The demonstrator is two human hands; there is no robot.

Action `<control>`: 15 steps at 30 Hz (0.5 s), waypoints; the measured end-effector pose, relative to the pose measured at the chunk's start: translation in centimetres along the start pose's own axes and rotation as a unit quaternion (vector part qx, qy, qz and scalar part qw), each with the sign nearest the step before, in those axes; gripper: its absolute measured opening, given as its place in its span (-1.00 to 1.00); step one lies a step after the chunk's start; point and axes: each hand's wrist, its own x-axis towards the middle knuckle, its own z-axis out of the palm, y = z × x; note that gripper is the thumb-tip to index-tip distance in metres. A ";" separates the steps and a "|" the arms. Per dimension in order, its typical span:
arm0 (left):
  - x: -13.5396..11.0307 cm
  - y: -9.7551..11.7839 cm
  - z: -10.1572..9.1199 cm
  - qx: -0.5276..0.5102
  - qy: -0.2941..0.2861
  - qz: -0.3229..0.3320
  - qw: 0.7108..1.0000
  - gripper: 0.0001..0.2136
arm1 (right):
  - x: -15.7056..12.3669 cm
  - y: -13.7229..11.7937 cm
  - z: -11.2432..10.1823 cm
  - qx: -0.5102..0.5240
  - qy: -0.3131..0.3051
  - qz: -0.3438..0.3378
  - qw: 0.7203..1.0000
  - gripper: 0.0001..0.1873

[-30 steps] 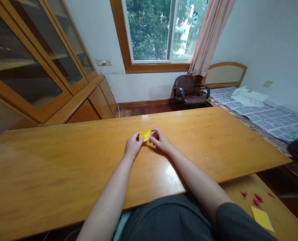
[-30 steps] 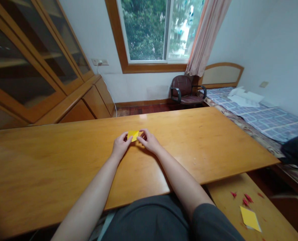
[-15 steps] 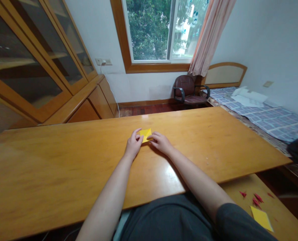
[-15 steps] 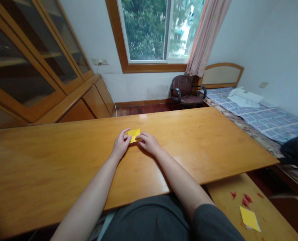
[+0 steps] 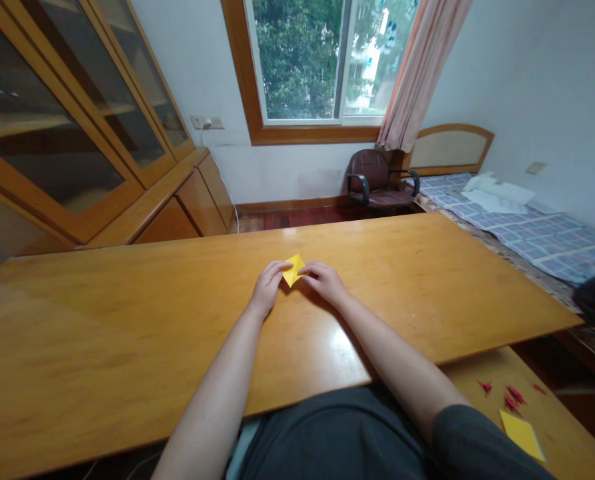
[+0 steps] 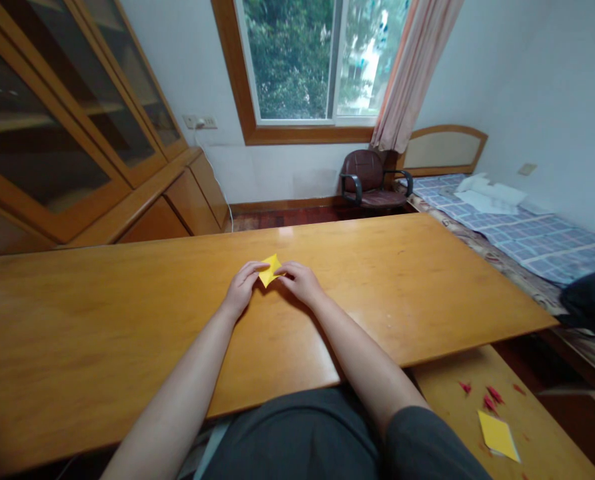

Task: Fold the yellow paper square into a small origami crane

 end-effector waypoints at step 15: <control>-0.2 0.6 0.0 0.011 0.008 -0.021 1.000 -0.83 | 0.4 0.7 0.0 0.127 0.035 0.115 0.985 -0.87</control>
